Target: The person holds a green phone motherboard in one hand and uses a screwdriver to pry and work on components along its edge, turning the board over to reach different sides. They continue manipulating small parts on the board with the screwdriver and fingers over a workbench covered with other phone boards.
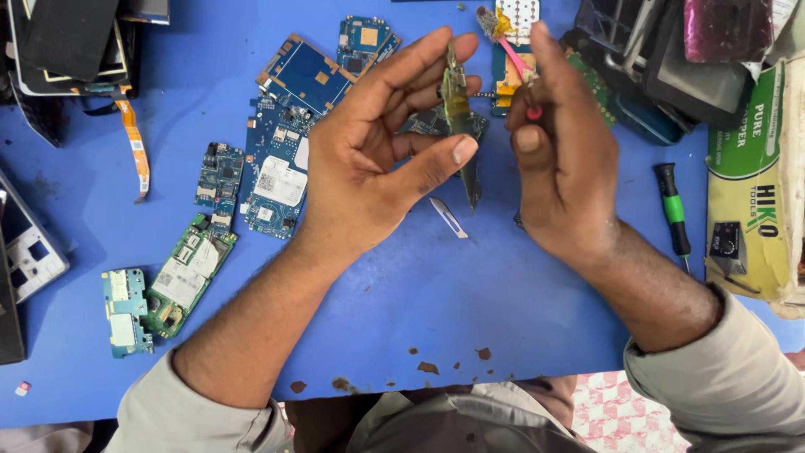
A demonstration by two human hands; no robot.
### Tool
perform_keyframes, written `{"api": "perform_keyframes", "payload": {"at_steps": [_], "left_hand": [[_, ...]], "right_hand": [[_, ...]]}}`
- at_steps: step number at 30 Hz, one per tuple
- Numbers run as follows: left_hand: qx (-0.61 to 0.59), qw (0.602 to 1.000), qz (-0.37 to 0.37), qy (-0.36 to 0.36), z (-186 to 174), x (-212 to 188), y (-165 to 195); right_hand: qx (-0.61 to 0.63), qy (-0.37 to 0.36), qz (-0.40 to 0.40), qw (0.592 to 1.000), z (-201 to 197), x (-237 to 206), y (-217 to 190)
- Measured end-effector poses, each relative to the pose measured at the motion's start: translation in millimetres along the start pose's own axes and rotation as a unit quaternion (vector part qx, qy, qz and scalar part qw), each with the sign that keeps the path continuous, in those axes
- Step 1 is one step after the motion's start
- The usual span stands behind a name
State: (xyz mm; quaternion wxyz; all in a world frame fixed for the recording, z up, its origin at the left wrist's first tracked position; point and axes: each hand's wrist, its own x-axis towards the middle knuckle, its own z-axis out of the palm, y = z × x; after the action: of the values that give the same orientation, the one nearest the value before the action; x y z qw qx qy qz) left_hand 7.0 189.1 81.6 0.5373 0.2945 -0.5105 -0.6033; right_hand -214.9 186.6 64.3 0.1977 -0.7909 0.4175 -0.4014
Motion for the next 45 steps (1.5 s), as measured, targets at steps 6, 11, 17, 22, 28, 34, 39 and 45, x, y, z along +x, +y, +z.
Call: {"api": "perform_keyframes", "payload": {"at_steps": [6,11,17,22,28,34,39,45], "left_hand": [[-0.026,0.999,0.040,0.005,-3.2,0.9,-9.1],[-0.025,0.997,0.069,-0.007,-7.4,-0.7,-15.6],[-0.029,0.998,0.061,-0.006,-6.9,0.0,-16.1],[-0.042,0.997,0.055,-0.018,-3.9,1.6,-13.0],[-0.050,0.998,0.030,-0.023,-4.6,2.0,-9.3],[-0.028,0.999,0.008,-0.021,-2.0,4.4,-1.0],[-0.009,0.999,0.013,-0.028,0.5,6.6,4.5],[-0.027,0.998,0.026,-0.040,0.8,8.0,1.3]], "right_hand": [[-0.053,-0.012,-0.020,0.998,-1.0,6.4,-6.8],[-0.038,0.012,-0.029,0.999,2.7,9.6,-9.8],[-0.041,0.011,-0.028,0.999,1.8,10.9,-9.7],[-0.034,-0.006,-0.016,0.999,1.7,11.0,-8.1],[-0.037,-0.009,-0.021,0.999,3.0,12.2,-8.3],[-0.048,-0.009,-0.017,0.999,2.9,14.8,-13.9],[-0.053,-0.002,-0.012,0.999,3.1,15.8,-12.6],[-0.080,0.022,-0.016,0.996,3.2,16.7,-14.6]]}}
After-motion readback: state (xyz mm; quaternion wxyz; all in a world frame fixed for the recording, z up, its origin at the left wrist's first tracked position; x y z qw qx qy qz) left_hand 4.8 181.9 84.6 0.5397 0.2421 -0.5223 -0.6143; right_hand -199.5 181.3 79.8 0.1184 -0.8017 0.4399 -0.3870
